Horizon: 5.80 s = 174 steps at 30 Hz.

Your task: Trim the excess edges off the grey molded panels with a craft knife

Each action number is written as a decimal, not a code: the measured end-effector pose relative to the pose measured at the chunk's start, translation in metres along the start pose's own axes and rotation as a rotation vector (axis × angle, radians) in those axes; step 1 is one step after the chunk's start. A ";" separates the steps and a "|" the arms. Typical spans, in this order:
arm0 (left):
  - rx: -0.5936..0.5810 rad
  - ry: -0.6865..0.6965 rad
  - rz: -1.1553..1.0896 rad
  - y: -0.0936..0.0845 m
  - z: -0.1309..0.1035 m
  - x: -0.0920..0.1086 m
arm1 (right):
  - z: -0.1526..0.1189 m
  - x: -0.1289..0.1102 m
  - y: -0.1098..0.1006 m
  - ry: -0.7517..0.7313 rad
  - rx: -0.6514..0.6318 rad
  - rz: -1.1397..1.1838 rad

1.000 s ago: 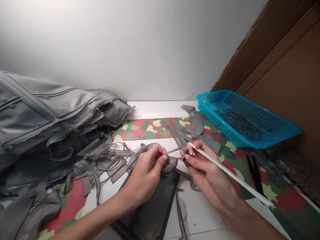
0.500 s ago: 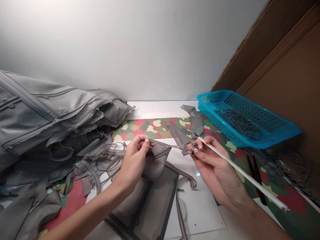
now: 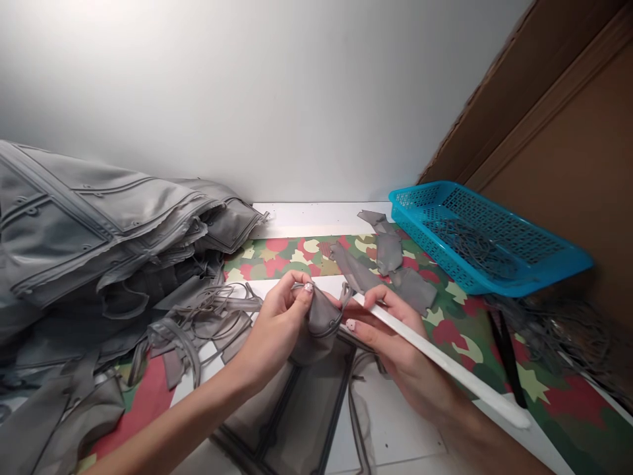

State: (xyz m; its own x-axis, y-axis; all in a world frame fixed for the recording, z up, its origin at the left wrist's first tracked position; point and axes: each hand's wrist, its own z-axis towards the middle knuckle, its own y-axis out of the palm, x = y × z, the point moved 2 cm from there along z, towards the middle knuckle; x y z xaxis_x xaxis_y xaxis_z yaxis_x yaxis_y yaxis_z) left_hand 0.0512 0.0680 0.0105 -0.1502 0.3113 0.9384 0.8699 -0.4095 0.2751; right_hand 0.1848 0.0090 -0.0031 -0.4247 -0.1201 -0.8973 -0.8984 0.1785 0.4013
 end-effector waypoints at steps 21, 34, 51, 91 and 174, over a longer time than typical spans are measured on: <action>-0.316 0.134 0.925 -0.002 -0.002 0.010 | 0.000 0.003 0.001 -0.235 -0.032 -0.277; -0.346 0.029 0.651 -0.003 0.000 0.012 | -0.003 0.002 0.003 -0.286 -0.021 -0.236; -0.329 -0.071 0.583 -0.003 0.003 0.008 | -0.006 -0.011 -0.004 -0.086 -0.167 -0.123; -0.218 0.134 0.826 0.005 -0.010 0.008 | -0.010 -0.007 -0.003 -0.291 0.083 -0.372; -0.153 0.285 0.804 0.001 -0.005 0.001 | -0.012 -0.007 -0.004 -0.216 -0.102 -0.516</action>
State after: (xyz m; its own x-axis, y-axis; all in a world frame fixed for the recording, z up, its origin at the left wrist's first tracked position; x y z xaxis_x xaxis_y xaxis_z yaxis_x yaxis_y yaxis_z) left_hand 0.0496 0.0639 0.0127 0.3536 -0.3405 0.8712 0.6931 -0.5301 -0.4885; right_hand 0.1900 -0.0022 0.0037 0.0947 0.0378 -0.9948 -0.9943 0.0532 -0.0926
